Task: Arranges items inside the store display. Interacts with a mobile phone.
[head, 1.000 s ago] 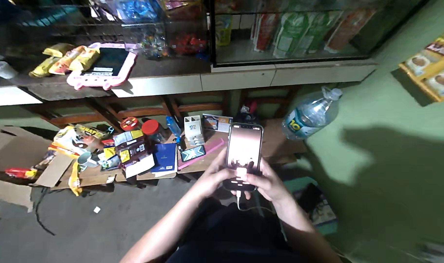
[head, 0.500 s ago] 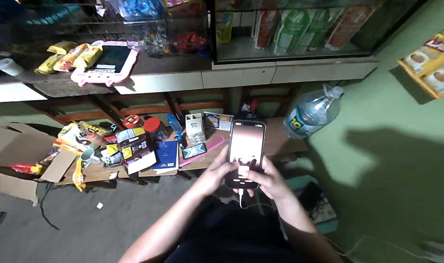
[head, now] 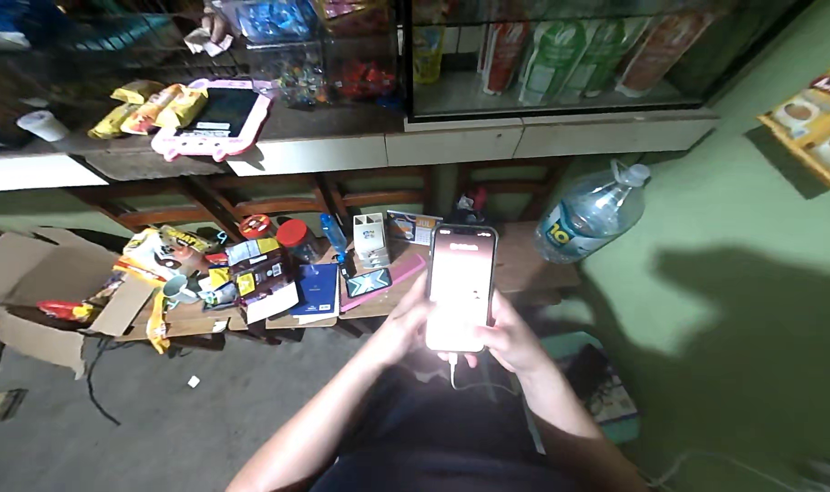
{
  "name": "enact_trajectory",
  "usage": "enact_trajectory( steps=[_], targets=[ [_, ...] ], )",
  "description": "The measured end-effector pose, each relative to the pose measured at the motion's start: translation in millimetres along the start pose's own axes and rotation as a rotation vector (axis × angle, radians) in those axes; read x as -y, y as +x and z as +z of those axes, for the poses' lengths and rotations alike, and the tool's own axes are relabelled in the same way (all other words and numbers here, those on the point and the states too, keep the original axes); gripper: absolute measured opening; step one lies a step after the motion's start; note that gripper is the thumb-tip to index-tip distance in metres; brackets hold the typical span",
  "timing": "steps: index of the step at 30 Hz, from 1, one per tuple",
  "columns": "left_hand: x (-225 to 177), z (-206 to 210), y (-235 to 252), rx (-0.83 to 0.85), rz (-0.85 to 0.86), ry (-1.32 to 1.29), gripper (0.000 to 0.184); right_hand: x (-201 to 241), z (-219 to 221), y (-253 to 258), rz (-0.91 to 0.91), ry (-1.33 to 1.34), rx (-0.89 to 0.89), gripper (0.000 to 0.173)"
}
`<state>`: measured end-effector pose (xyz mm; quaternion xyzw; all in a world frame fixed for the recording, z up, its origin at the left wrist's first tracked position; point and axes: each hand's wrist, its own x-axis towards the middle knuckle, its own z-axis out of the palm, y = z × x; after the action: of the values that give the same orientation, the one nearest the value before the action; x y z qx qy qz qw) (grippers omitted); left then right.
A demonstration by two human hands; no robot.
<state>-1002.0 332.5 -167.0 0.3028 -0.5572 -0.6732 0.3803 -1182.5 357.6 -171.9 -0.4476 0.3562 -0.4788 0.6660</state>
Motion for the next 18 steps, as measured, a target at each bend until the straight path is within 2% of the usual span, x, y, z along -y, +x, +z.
enact_trajectory(
  steps=[5, 9, 14, 18],
  targets=[
    [-0.5, -2.2, -1.5, 0.057, 0.034, 0.007, 0.055, -0.7, -1.3, -1.5, -0.018, -0.023, 0.024, 0.068],
    [-1.9, 0.5, -0.7, 0.062, 0.029, -0.011, 0.049, -1.2, -3.7, -1.9, -0.038, -0.027, 0.049, 0.068],
    [0.1, -2.7, 1.0, 0.12, 0.076, 0.0, 0.049, -0.4, -5.8, -2.4, -0.041, -0.038, 0.074, 0.074],
    [1.7, -4.0, 1.7, 0.134, 0.085, -0.011, 0.05, -1.1, -6.5, -0.8, -0.058, -0.037, 0.092, 0.073]
  ],
)
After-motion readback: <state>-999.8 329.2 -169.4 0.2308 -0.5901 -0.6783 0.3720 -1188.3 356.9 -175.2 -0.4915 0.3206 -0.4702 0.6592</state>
